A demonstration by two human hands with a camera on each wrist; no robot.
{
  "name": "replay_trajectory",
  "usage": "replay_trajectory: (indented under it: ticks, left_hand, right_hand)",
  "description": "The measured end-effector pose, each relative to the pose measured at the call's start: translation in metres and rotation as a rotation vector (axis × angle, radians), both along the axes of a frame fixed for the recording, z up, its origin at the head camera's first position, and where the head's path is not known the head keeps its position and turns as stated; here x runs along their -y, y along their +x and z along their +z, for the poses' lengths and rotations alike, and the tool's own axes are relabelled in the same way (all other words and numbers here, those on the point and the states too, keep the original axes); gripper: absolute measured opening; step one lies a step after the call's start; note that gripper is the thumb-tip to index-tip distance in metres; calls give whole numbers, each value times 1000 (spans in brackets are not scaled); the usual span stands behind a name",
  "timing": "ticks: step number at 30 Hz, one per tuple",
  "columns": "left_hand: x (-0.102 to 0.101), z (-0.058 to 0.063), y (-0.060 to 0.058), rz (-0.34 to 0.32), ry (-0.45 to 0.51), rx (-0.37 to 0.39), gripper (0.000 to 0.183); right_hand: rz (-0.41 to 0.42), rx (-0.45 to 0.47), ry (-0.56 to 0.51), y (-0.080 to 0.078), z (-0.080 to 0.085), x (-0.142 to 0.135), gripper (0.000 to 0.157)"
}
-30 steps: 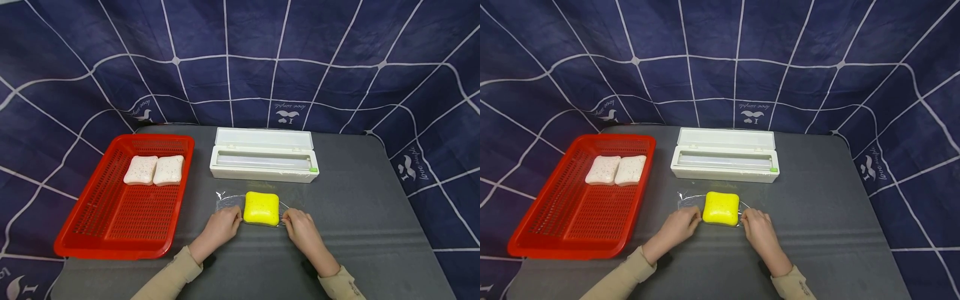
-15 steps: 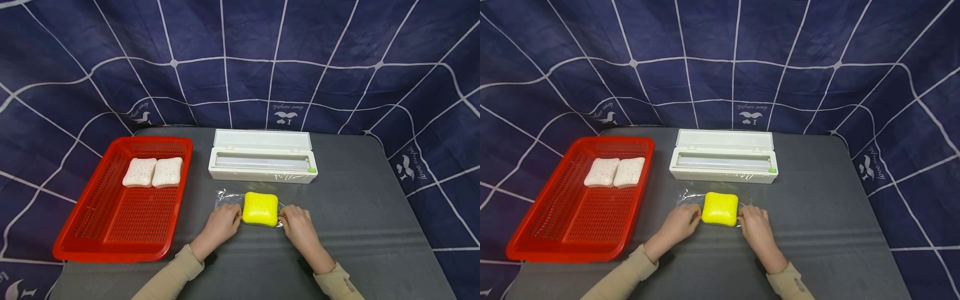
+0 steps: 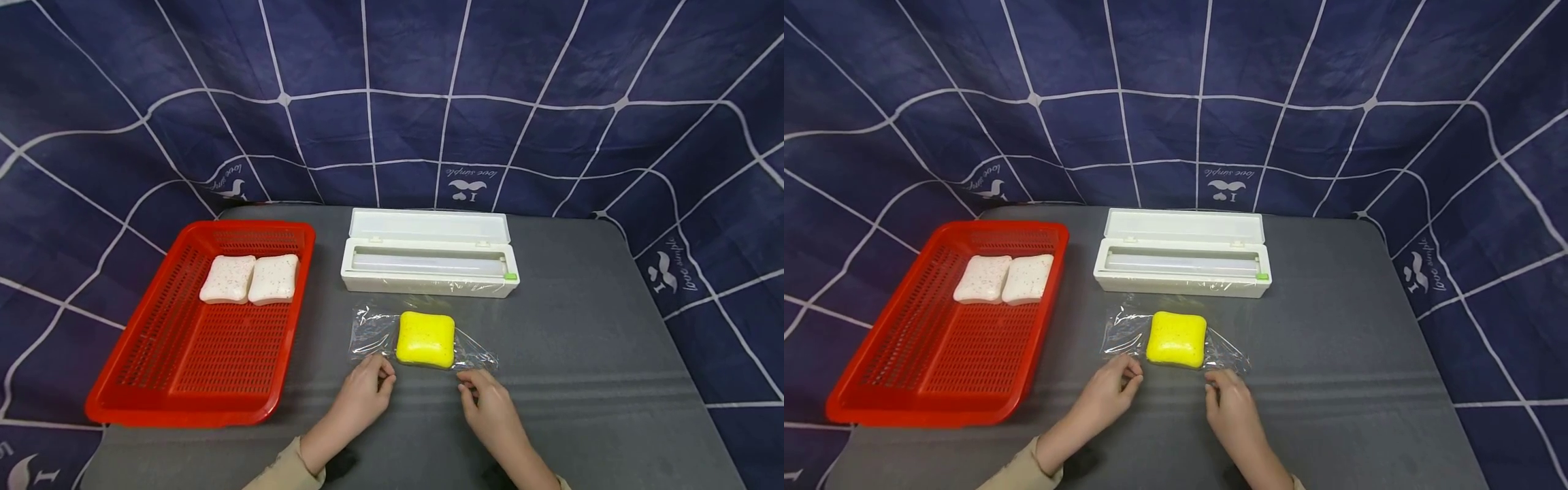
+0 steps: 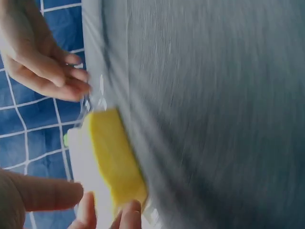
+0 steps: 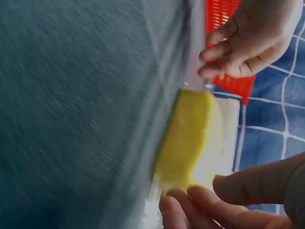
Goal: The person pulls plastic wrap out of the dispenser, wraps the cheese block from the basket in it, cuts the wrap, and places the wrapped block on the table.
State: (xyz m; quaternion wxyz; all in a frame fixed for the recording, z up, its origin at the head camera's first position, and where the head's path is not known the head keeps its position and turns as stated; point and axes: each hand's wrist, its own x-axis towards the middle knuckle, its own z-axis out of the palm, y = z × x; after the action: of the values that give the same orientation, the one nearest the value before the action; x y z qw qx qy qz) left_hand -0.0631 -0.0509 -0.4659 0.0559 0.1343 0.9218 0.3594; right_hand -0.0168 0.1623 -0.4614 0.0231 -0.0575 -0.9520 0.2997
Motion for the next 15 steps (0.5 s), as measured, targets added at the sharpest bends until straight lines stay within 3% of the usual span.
replay_trajectory:
  ticks: [3,8,15]
  left_hand:
    - [-5,-7,3,47,86,32,13]
    - [-11,-12,2,87,200,-45,17]
    - [-17,-15,2,103,263,68,20]
  right_hand:
    - [-28,66,-72,0,-7,4,27]
    - [-54,110,-179,-4,-13,5,41]
    - [-99,201,-300,-9,-18,7,48]
